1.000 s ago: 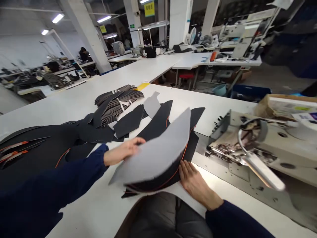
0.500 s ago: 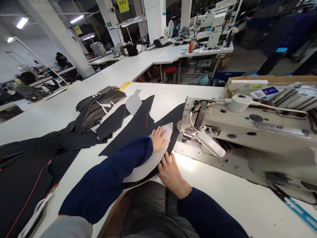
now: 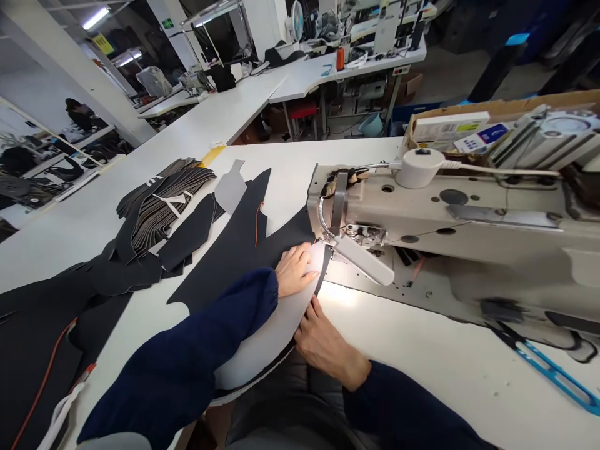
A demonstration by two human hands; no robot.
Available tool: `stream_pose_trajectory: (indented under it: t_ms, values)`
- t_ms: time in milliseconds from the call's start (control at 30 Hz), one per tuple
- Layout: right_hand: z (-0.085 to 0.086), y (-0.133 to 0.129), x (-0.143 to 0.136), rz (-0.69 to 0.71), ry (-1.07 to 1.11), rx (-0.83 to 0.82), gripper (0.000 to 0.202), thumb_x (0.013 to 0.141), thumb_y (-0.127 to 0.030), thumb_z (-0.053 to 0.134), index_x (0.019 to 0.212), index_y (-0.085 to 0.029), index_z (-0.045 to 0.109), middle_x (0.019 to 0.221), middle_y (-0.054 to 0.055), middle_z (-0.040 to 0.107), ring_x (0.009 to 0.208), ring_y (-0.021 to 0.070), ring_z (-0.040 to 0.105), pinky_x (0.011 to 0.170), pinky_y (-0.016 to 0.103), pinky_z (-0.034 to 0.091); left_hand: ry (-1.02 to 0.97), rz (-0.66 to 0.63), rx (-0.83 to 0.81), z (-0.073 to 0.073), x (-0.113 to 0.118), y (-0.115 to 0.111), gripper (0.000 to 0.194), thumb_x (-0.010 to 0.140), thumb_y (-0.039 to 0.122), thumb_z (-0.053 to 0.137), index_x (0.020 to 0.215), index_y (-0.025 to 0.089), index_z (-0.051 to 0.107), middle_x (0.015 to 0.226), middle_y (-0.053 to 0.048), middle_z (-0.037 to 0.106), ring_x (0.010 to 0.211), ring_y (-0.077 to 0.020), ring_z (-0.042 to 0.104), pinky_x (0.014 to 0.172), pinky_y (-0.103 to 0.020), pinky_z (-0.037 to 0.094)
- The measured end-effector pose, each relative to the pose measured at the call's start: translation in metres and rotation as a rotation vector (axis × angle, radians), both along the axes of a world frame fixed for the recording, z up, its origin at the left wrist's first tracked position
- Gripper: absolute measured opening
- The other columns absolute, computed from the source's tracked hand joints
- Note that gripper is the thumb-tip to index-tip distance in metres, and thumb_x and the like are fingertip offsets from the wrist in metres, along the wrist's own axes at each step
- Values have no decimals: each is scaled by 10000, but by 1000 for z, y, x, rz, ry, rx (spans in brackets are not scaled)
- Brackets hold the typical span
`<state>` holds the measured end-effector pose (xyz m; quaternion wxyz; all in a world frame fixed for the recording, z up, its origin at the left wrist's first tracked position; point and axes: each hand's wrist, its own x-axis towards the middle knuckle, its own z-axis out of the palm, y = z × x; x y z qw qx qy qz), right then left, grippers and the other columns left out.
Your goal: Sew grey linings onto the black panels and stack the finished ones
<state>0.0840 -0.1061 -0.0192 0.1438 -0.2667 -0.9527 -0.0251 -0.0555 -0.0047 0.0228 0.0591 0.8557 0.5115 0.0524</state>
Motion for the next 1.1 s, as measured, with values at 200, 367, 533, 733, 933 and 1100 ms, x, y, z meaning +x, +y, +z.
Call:
stream_pose_trajectory:
  t_ms: [200,367,533,733,933,1100]
  values:
    - [-5,-1,6,22,28,-64,203,851,-258,541,941,-145,684,944,108,655,1044,310,527,1063,594,253,33,-58,-9,5,-2,-21,523,876,438,474,1369,268,430,1497,-55,339,1244,-285,414,920,-437,450]
    - [-4,-1,3,-6,44,-33,219,851,-272,546,946,-137,690,960,121,656,1063,324,526,1073,605,233,54,-99,6,4,1,-11,476,906,380,431,1372,280,436,1511,-8,352,1323,-253,351,963,-409,419]
    - [-1,-3,1,-31,20,-16,244,846,-273,557,991,-129,690,1001,135,657,1065,338,529,1064,616,235,92,-122,5,4,2,-9,462,925,376,402,1366,238,431,1498,-15,377,1300,-240,368,930,-412,421]
    - [-2,-1,1,-59,-15,-24,258,854,-281,554,991,-114,693,1005,156,654,1070,359,526,1045,645,240,120,-88,20,9,7,-10,473,923,386,394,1364,223,449,1493,-18,386,1222,-251,420,882,-411,423]
    - [-1,2,2,-63,-21,1,253,830,-290,583,982,-123,698,1007,148,658,1068,373,522,1049,652,231,137,-94,-12,9,10,-4,505,911,388,405,1395,245,437,1487,-23,393,1220,-273,409,914,-420,406]
    - [-1,5,5,-54,-15,-7,230,834,-263,569,964,-126,701,1000,142,662,1067,362,524,1049,654,226,138,-126,-4,7,11,1,505,926,384,369,1398,214,430,1499,-25,377,1264,-268,379,924,-415,400]
